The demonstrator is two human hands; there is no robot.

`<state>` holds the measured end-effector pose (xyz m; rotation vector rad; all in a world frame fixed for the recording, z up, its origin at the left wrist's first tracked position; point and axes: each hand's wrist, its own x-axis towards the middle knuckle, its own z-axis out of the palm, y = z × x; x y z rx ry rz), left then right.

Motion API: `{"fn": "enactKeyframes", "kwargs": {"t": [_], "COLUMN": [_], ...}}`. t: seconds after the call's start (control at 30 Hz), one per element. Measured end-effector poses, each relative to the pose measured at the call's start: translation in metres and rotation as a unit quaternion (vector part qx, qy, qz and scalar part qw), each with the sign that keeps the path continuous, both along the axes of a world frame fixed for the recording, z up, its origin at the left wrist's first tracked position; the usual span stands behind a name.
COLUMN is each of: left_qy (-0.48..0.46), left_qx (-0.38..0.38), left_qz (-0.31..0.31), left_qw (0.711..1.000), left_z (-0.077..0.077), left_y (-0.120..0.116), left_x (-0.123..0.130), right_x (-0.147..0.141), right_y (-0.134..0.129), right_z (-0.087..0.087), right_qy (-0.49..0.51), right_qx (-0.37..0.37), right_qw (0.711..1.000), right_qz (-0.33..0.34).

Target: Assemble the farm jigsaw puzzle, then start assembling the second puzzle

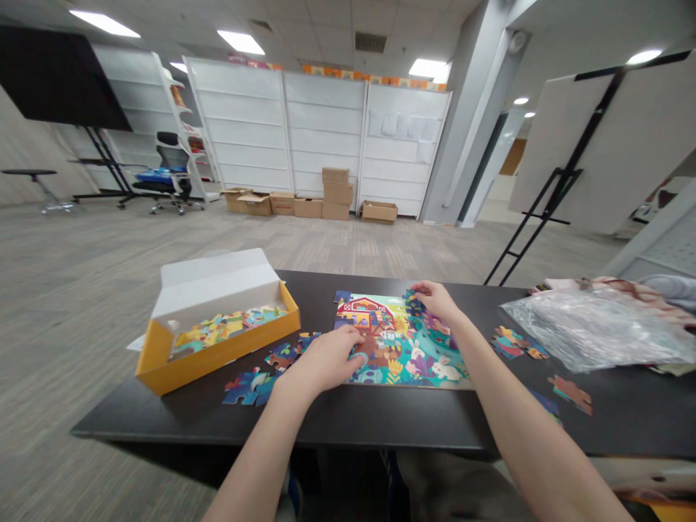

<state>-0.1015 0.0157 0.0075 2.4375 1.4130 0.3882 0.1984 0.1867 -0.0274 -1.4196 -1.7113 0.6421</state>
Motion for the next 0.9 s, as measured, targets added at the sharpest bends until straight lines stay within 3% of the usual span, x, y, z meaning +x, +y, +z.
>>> {"fn": "enactKeyframes", "kwargs": {"t": [0.43, 0.7, 0.9], "left_qy": [0.007, 0.012, 0.007], "left_qx": [0.006, 0.000, -0.005], "left_qz": [0.008, 0.022, 0.026], "left_qw": [1.000, 1.000, 1.000], "left_z": [-0.002, 0.002, 0.003], "left_y": [-0.003, -0.004, -0.004], "left_x": [0.001, 0.005, 0.005], "right_x": [-0.007, 0.002, 0.003], "right_y": [-0.014, -0.021, -0.026], "right_z": [0.001, 0.018, 0.019], "right_qy": [-0.100, -0.179, -0.284], "right_qx": [0.025, 0.058, 0.053], "right_qw": [0.995, 0.982, 0.957], "right_qz": [0.003, -0.022, 0.039]}}
